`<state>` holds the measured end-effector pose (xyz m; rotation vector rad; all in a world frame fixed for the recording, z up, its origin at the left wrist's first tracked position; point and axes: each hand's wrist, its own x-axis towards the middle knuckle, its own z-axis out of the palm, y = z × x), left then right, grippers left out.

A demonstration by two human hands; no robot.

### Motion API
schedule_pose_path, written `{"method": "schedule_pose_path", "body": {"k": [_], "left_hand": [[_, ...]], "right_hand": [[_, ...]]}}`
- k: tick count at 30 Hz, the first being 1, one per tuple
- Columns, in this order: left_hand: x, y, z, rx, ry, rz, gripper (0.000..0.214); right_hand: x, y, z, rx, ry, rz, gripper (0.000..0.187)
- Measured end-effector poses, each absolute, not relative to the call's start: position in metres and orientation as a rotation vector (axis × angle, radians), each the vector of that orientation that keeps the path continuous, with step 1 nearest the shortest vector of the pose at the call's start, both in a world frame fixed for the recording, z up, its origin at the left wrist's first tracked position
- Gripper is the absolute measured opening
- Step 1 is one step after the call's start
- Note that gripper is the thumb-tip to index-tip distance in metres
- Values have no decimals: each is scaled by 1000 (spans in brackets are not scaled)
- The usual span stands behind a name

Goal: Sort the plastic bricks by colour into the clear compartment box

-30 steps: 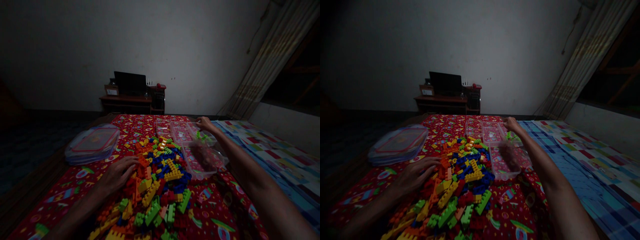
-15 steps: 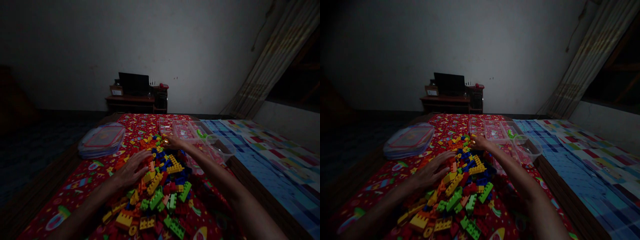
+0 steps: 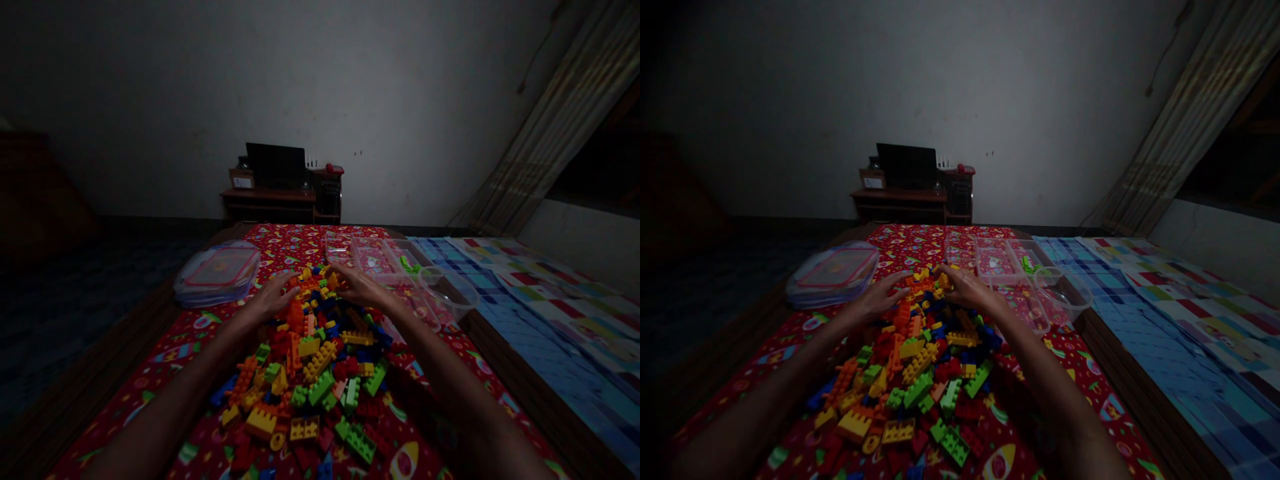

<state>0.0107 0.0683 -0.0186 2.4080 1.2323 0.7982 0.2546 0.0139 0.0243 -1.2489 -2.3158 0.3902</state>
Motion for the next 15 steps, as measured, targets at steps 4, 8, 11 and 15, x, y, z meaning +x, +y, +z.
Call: {"method": "schedule_pose_path", "body": {"k": [4,8,11,15], "left_hand": [[20,78,-27,2326,1240,650,59],[18,73,-30,2259,1259,694,53],[12,68,-25,2359,1246,791,46],[13,53,-11,2501,1150,895,44]], "right_hand": [[257,1,17,-1336,-2177,491,62],[265,0,4,-1489,-1958,517,53],[274,-1,4,-1639,-1819,415,28],[283,-13,15,-1711,-1950,271,23]]}}
